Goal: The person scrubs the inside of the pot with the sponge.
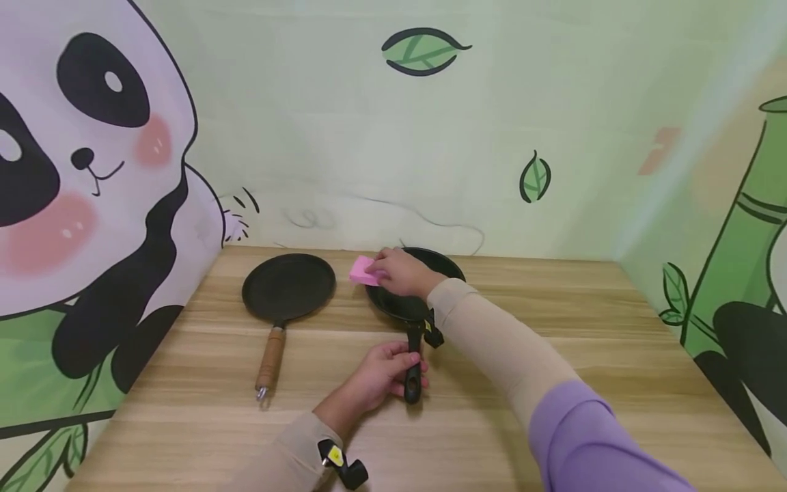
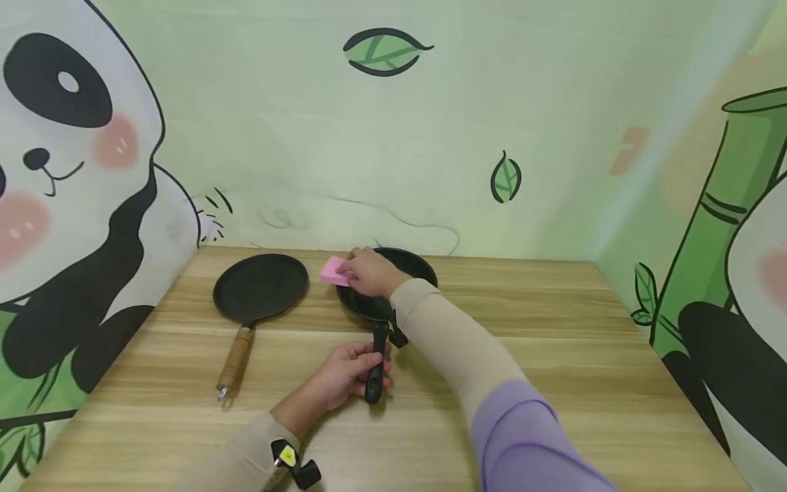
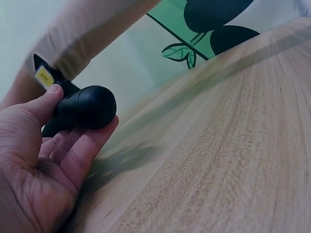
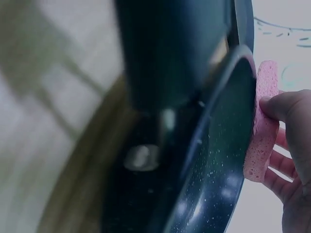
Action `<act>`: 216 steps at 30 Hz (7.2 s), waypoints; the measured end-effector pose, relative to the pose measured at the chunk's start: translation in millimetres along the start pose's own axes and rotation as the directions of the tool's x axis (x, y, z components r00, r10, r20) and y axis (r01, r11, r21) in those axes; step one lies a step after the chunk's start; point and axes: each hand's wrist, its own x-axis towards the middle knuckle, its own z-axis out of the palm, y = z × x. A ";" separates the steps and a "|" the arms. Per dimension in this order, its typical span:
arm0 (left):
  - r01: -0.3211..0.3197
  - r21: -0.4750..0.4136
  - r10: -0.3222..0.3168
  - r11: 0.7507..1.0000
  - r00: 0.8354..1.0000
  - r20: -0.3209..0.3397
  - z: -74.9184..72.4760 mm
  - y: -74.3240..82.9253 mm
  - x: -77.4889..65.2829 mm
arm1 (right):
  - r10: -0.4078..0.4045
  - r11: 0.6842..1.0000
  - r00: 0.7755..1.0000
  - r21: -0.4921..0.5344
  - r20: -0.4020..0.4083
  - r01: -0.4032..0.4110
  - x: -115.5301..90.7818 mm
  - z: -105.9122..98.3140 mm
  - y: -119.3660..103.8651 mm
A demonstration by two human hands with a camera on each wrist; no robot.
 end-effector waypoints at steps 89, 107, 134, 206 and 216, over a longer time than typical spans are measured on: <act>0.001 -0.034 0.000 0.999 1.000 0.025 -2.0 1.5 -1.3 | 0.020 0.989 0.997 0.147 0.070 -0.030 -135.0 -17.1 12.0; 0.016 -0.034 -0.016 0.999 1.000 -0.003 -2.7 4.1 -1.3 | 0.095 0.882 0.965 0.428 0.243 -0.195 -103.0 -19.5 20.4; 0.029 -0.021 -0.029 0.999 1.000 -0.006 -2.4 3.8 -5.1 | 0.291 0.759 0.956 0.599 0.038 -0.255 -55.5 34.1 -8.6; -0.015 -0.077 0.012 0.997 0.999 -0.038 -2.8 6.3 -2.7 | 0.358 0.786 0.934 -0.539 -0.005 -0.304 -32.5 6.1 48.0; -0.015 -0.083 0.013 0.996 0.999 -0.034 1.2 9.8 -4.7 | 0.411 0.808 0.902 -0.513 0.136 -0.291 -45.0 -21.7 42.8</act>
